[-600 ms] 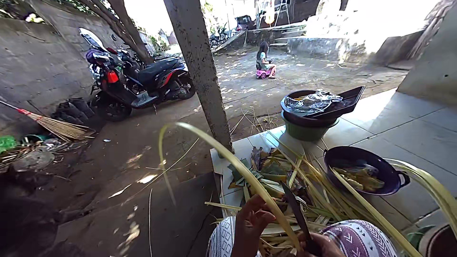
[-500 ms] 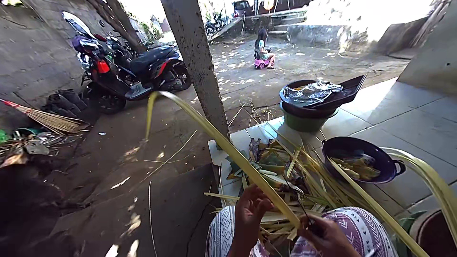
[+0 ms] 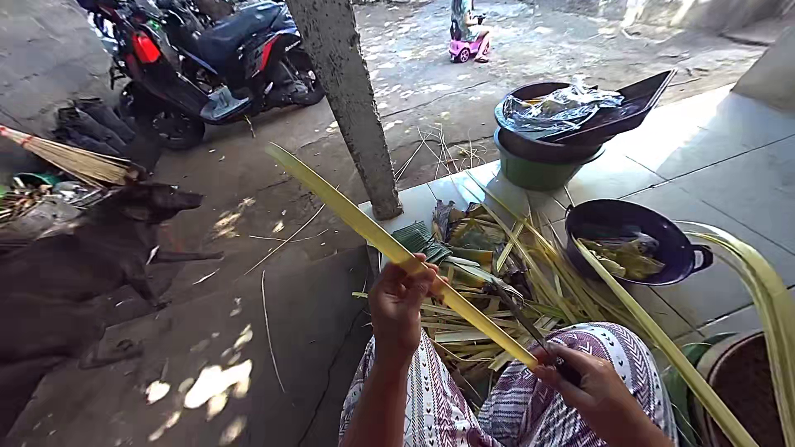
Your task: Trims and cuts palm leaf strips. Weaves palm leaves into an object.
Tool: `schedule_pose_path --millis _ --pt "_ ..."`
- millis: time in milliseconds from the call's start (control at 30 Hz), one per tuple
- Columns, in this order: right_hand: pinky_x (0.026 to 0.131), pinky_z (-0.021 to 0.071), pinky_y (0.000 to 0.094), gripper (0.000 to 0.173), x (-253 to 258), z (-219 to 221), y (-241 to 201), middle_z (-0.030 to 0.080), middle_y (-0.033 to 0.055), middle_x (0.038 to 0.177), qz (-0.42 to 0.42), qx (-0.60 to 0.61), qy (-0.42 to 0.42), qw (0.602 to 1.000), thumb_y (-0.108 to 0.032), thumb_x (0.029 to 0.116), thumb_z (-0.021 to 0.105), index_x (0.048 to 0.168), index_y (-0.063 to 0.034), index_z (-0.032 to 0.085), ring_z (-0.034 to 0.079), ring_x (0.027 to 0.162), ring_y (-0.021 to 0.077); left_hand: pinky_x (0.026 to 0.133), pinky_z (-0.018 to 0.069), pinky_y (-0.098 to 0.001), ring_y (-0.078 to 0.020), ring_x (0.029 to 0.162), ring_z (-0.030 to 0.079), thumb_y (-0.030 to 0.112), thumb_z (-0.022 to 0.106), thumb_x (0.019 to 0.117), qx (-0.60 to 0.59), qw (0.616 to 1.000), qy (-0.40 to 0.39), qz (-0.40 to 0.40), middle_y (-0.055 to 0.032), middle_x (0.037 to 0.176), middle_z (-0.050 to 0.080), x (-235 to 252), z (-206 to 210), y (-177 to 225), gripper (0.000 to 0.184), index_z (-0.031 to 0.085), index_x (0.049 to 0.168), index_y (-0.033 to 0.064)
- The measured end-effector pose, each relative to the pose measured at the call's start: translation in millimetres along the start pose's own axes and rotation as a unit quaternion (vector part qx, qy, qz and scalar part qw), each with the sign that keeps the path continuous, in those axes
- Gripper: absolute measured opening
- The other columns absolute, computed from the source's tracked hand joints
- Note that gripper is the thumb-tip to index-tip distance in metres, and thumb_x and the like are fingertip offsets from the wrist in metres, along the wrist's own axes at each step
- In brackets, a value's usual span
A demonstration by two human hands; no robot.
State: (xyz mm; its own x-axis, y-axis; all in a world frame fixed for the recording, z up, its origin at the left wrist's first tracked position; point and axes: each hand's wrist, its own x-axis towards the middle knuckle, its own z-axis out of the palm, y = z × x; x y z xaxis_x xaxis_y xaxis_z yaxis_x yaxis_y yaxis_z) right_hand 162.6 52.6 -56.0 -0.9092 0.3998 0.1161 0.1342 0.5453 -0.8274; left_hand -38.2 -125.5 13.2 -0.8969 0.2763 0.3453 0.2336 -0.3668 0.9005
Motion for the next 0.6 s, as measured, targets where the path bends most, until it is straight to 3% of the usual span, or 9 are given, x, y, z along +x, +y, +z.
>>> schedule_pose_path --millis 67,100,167,300,400,500,600 --pt "0.050 0.0502 0.0232 0.053 3 -2 0 0.072 0.0041 0.103 -0.020 0.044 0.004 0.999 -0.037 0.0992 0.060 0.141 -0.0053 0.054 0.057 0.058 0.0031 0.071 0.0645 -0.0292 -0.0097 0.077 0.074 -0.007 0.055 0.0928 0.016 1.000 0.010 0.013 0.0034 0.089 0.075 11 -6 9 0.024 0.063 0.109 0.0083" --pt "0.050 0.0513 0.0220 0.061 6 -4 0 0.070 0.0015 0.102 -0.036 0.048 0.014 0.998 -0.044 0.1019 0.056 0.151 -0.0086 0.044 0.057 0.059 0.0016 0.072 0.0648 -0.0296 -0.0097 0.078 0.074 -0.007 0.055 0.0936 0.030 0.999 0.014 0.027 0.0038 0.091 0.074 17 -8 15 0.024 0.063 0.110 0.0083" --pt "0.055 0.0553 0.0223 0.067 13 -10 -7 0.065 -0.0016 0.090 -0.068 0.040 0.022 0.997 -0.049 0.1042 0.049 0.158 -0.0119 0.034 0.060 0.063 0.0016 0.076 0.0645 -0.0303 -0.0093 0.082 0.074 -0.005 0.058 0.0954 0.066 0.995 0.019 0.069 0.0056 0.094 0.074 30 -13 26 0.023 0.061 0.112 0.0094" --pt "0.067 0.0557 0.0152 0.059 29 -21 -30 0.068 -0.0036 0.103 -0.142 0.055 -0.016 0.988 -0.045 0.1061 0.047 0.156 -0.0153 0.040 0.063 0.076 -0.0026 0.078 0.0648 -0.0296 -0.0089 0.086 0.074 -0.004 0.063 0.0947 0.135 0.978 0.029 0.155 0.0057 0.098 0.072 52 -13 40 0.023 0.057 0.115 0.0067" --pt "0.063 0.0500 0.0113 0.059 40 -22 -43 0.061 -0.0096 0.085 -0.142 0.128 -0.044 0.981 -0.051 0.1056 0.044 0.157 -0.0215 0.042 0.056 0.069 -0.0062 0.080 0.0642 -0.0279 -0.0078 0.088 0.074 -0.002 0.064 0.0953 0.167 0.971 0.028 0.171 0.0045 0.101 0.072 58 -10 40 0.023 0.057 0.116 0.0044" --pt "0.054 0.0442 0.0071 0.060 48 -20 -53 0.055 -0.0137 0.076 -0.114 0.147 -0.043 0.982 -0.049 0.1059 0.043 0.153 -0.0119 0.044 0.049 0.059 -0.0101 0.081 0.0637 -0.0264 -0.0061 0.089 0.073 -0.002 0.066 0.0944 0.187 0.965 0.023 0.184 0.0042 0.102 0.071 59 -10 34 0.022 0.057 0.115 0.0025" --pt "0.049 0.0400 0.0091 0.051 54 -16 -55 0.065 -0.0121 0.090 -0.088 0.144 -0.073 0.983 -0.040 0.1076 0.042 0.144 -0.0054 0.051 0.044 0.055 -0.0104 0.081 0.0634 -0.0258 -0.0055 0.089 0.073 -0.002 0.066 0.0943 0.193 0.963 0.018 0.186 0.0043 0.102 0.071 56 -11 29 0.022 0.057 0.114 0.0023"
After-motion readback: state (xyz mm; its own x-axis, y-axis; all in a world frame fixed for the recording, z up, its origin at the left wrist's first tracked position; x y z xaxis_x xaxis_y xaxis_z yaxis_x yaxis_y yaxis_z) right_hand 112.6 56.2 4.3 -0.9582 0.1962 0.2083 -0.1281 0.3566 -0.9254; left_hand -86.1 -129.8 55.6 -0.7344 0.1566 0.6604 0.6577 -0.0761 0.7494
